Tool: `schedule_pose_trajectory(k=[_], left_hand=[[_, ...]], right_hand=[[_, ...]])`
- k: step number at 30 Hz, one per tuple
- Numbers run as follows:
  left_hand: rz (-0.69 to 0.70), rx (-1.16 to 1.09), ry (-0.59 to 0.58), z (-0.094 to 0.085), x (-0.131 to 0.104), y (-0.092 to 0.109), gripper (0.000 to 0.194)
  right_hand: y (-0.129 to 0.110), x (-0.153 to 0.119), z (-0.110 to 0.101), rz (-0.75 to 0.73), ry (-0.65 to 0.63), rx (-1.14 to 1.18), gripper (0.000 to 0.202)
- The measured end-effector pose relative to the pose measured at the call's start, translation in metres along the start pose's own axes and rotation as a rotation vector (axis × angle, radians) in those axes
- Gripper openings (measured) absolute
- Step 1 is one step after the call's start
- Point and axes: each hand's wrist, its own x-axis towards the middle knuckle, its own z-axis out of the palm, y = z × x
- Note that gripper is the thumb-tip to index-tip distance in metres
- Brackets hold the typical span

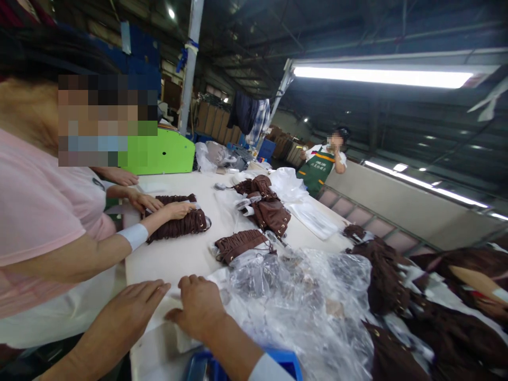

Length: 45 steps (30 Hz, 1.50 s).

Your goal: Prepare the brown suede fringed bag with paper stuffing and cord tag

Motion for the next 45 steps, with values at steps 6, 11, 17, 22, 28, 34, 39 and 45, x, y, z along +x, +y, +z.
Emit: schedule_pose_trajectory(k=[6,11,17,22,28,34,39,45], left_hand=[[-0.062,-0.082,0.269,-0.014,0.009,-0.001,0.047],[-0.242,-0.316,0.273,0.007,-0.003,0.029,0.04],[-0.541,-0.934,0.016,0.031,0.017,0.056,0.039],[-0.914,-1.527,-0.076,0.017,0.034,0.05,0.074],[-1.005,-1.687,-0.172,0.001,0.032,0.044,0.072],[-1.0,-1.661,-0.21,0.003,0.032,0.041,0.065],[-0.997,-1.631,-0.216,-0.002,0.03,0.042,0.061],[-1.052,-1.666,-0.217,-0.001,0.027,0.037,0.064]], right_hand=[[0.004,0.007,0.006,0.216,0.109,0.129,0.021],[0.042,0.005,0.009,0.46,0.252,0.545,0.02],[0.048,-0.001,0.019,0.373,0.159,0.67,0.029],[0.035,-0.003,0.012,0.341,0.186,0.589,0.021],[0.022,-0.001,0.009,0.312,0.09,0.434,0.019],[0.02,0.0,0.014,0.263,0.026,0.37,0.021],[0.022,0.001,0.015,0.186,-0.032,0.386,0.019],[0.024,0.0,0.014,0.123,-0.084,0.376,0.02]])
